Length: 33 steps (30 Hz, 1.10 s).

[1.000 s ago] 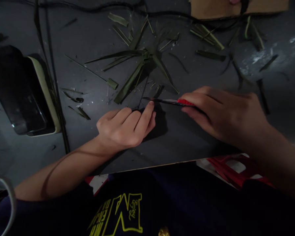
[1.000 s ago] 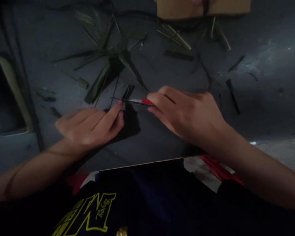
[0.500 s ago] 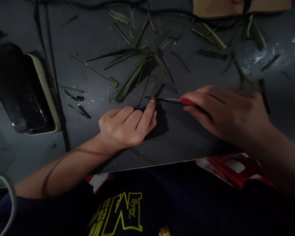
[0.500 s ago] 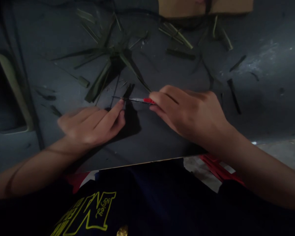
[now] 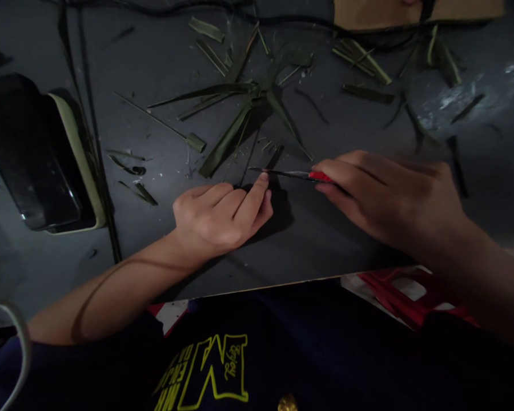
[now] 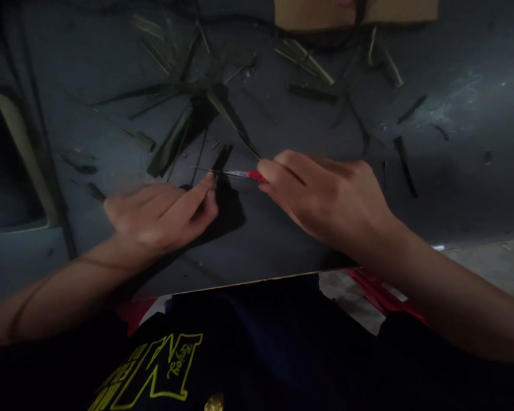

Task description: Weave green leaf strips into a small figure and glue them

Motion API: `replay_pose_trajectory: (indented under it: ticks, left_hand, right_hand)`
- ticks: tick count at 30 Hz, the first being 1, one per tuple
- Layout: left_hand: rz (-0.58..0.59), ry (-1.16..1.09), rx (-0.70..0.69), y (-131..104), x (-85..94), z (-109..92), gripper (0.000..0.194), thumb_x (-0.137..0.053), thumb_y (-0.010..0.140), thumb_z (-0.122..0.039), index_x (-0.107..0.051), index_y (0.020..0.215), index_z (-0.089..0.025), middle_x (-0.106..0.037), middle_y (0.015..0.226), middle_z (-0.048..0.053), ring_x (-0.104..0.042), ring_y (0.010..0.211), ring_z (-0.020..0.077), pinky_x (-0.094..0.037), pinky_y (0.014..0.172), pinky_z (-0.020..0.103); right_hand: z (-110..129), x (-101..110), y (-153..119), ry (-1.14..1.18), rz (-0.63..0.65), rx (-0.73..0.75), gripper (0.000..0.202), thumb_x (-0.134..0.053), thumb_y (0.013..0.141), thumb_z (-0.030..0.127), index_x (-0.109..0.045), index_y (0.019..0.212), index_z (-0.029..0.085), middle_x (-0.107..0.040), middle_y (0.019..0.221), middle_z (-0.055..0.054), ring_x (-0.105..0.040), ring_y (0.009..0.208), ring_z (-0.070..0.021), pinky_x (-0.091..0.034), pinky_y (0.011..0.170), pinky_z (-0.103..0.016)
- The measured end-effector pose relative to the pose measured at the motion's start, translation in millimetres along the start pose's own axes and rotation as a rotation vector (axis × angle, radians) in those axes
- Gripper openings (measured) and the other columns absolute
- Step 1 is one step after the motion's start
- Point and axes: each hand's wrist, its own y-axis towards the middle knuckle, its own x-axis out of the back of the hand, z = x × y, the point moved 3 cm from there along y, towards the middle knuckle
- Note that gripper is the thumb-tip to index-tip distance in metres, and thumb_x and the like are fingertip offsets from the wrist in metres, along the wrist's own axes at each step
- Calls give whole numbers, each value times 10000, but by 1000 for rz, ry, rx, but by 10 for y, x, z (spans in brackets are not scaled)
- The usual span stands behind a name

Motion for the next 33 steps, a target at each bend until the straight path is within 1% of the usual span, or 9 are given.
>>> replay_pose_trajectory:
  ticks: [3, 6, 8, 12, 16, 20, 25, 27, 33]
  left_hand:
    - [-9, 5, -3, 6, -3, 0, 120, -707, 870, -153, -769, 965, -114, -569, 512, -30, -506, 440, 116, -306, 393, 284]
    - [-18, -3, 3, -19, -15, -7, 130, -722, 862, -152, -775, 966, -95, -579, 519, -21, -515, 448, 124, -318, 394, 292]
    - [-6, -16, 26, -40, -26, -10, 156, -707, 870, -151, -780, 1002, -113, -593, 535, -19, -525, 459, 128, -339, 404, 290]
    - [15, -37, 64, -46, -29, -6, 199, -683, 879, -138, -784, 1048, -166, -610, 554, -20, -542, 472, 134, -372, 417, 289]
    - [14, 8, 41, -17, -19, -5, 103, -690, 897, -163, -780, 943, -182, -594, 522, -35, -525, 450, 114, -362, 401, 277]
    - [13, 52, 42, -13, -32, -7, 120, -668, 910, -194, -782, 947, -196, -581, 515, -36, -528, 449, 108, -361, 414, 260]
    - [-16, 45, 50, -5, -42, -17, 107, -686, 890, -184, -785, 921, -158, -578, 510, -35, -527, 448, 104, -363, 426, 252]
    - [-21, 34, 47, -2, -43, -17, 105, -691, 884, -173, -787, 920, -149, -581, 513, -31, -531, 450, 104, -368, 427, 250]
    - [15, 46, 53, -33, -52, -10, 112, -681, 894, -180, -779, 948, -186, -590, 518, -33, -541, 451, 103, -354, 422, 250]
  right_hand:
    - [-9, -9, -7, 25, 21, -23, 205, -636, 1003, 239, -676, 1176, 137, -794, 1046, -28, -712, 697, -106, -411, 511, -259]
    - [-15, -11, -13, 28, 9, -28, 200, -625, 1011, 238, -669, 1183, 145, -792, 1047, -21, -702, 698, -91, -399, 511, -247]
    - [-13, -8, -15, 17, -6, -18, 210, -631, 1009, 249, -665, 1190, 148, -792, 1046, -20, -698, 692, -89, -391, 498, -247]
    - [-23, -24, -10, 39, 48, -55, 201, -567, 1041, 255, -671, 1195, 176, -796, 1076, -26, -728, 730, -106, -403, 506, -259]
    - [-33, -20, 4, 52, 5, -52, 195, -582, 1039, 287, -668, 1183, 188, -799, 1061, -4, -737, 732, -94, -420, 509, -247]
    - [-41, -12, 8, 50, -8, -39, 176, -611, 1023, 282, -683, 1137, 169, -802, 1020, -12, -734, 709, -102, -426, 508, -246]
    - [-22, 16, 15, 45, -5, -31, 156, -650, 992, 244, -687, 1101, 139, -796, 982, -25, -712, 682, -104, -405, 501, -249]
    - [-7, 29, 31, 24, 11, -37, 158, -633, 1003, 255, -681, 1111, 150, -796, 987, -18, -699, 668, -99, -395, 496, -248]
    - [-15, 71, 37, 0, 57, -41, 171, -556, 1045, 284, -681, 1112, 188, -797, 995, 7, -683, 643, -95, -380, 484, -260]
